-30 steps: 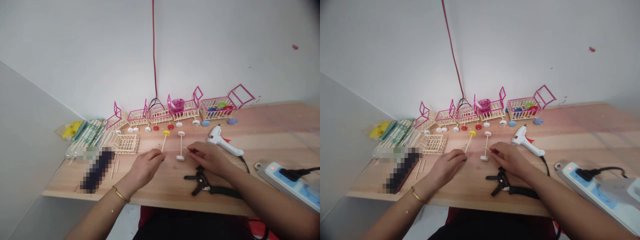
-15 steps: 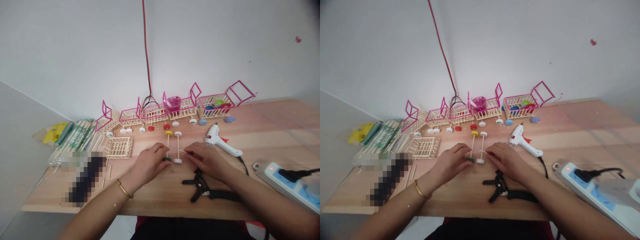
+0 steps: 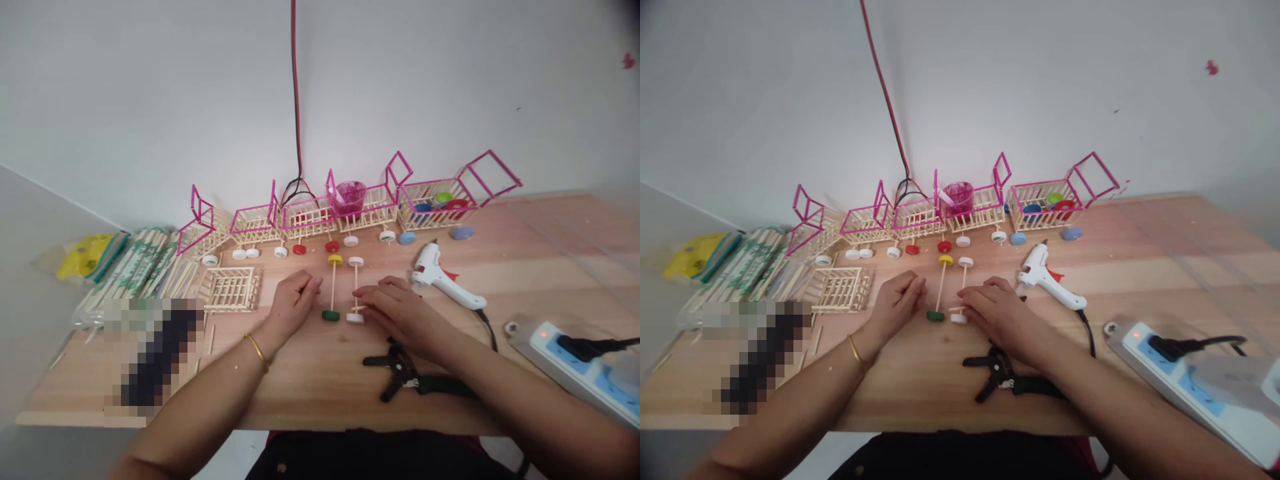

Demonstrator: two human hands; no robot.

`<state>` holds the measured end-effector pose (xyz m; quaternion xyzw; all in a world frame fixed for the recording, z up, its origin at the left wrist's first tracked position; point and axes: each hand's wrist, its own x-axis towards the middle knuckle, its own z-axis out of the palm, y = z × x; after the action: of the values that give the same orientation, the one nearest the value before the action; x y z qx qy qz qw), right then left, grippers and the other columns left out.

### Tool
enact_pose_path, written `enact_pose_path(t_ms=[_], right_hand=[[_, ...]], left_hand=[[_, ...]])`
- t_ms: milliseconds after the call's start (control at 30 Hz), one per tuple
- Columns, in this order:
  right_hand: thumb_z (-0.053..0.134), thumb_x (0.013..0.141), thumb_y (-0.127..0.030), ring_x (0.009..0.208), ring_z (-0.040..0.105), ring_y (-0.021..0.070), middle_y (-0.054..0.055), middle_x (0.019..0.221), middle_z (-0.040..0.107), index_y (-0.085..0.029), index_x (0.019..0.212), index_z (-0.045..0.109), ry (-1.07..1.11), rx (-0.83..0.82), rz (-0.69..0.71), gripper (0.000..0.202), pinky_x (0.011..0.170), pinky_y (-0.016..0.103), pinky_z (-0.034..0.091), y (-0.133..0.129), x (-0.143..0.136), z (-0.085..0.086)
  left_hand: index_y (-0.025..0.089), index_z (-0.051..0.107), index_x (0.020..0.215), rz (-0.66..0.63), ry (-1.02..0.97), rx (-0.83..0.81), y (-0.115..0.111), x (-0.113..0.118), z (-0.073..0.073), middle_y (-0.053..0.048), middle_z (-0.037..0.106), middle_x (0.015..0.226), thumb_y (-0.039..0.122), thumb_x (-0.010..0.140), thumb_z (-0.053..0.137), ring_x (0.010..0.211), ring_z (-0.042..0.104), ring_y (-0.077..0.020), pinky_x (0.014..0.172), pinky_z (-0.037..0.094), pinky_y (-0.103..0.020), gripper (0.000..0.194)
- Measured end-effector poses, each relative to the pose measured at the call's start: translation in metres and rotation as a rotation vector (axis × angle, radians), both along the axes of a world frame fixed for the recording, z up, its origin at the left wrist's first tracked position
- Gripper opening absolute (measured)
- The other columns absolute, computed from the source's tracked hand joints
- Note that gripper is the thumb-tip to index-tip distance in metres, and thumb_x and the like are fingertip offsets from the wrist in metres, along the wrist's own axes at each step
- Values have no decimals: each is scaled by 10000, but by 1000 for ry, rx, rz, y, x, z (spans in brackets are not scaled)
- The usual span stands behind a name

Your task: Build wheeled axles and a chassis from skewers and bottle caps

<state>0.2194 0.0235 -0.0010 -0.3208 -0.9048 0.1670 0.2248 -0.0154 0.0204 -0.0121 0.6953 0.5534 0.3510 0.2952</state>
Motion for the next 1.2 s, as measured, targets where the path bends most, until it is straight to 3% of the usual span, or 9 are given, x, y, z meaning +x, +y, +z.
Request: enact_pose_path(t_ms=[100, 200, 300, 433, 667, 1200], right_hand=[[404, 934, -185, 982, 624, 202, 102, 1115, 666, -196, 1022, 564, -36, -25, 20, 183, 935, 464, 376, 0, -1, -3], [400, 931, -170, 976, 624, 206, 102, 1117, 665, -190, 1009, 567, -63, -30, 34, 185, 940, 474, 375, 1, -1, -6], [414, 923, -159, 961, 617, 211, 98, 1105, 664, -184, 1003, 567, -61, -42, 48, 174, 907, 447, 419, 2, -1, -8], [442, 905, -154, 978, 594, 217, 96, 1085, 655, -188, 1050, 564, -43, -94, 50, 192, 853, 391, 475, 1, -2, -8], [419, 904, -142, 941, 599, 215, 106, 1015, 654, -185, 1002, 596, -38, -157, 12, 207, 809, 367, 494, -1, -1, -6], [416, 917, -149, 927, 577, 208, 82, 1007, 637, -204, 984, 570, -95, -199, 25, 176, 810, 354, 473, -4, 6, -6]], left_hand=[[148, 587, 728, -83, -38, 12, 3, -2, 6, -16, 565, 680, 368, 905, 458, 658, 524, -116, 639, 432, -236, 310], [150, 633, 905, -207, -55, 1, 2, -5, 12, -61, 595, 884, 340, 865, 538, 775, 548, -133, 691, 455, -247, 216], [178, 628, 1046, -321, -51, -58, -1, -7, 16, -69, 546, 1003, 345, 786, 652, 792, 544, -125, 666, 466, -232, 310], [191, 623, 1090, -442, 11, -44, -4, -7, 16, -59, 538, 982, 353, 754, 690, 847, 555, -142, 763, 481, -273, 379], [178, 660, 976, -519, 248, 66, -5, -4, 16, -67, 632, 875, 315, 842, 583, 854, 555, -175, 777, 456, -300, 207], [167, 647, 924, -557, 293, 60, -9, -1, 20, -52, 647, 828, 317, 851, 578, 805, 554, -171, 767, 421, -294, 180]])
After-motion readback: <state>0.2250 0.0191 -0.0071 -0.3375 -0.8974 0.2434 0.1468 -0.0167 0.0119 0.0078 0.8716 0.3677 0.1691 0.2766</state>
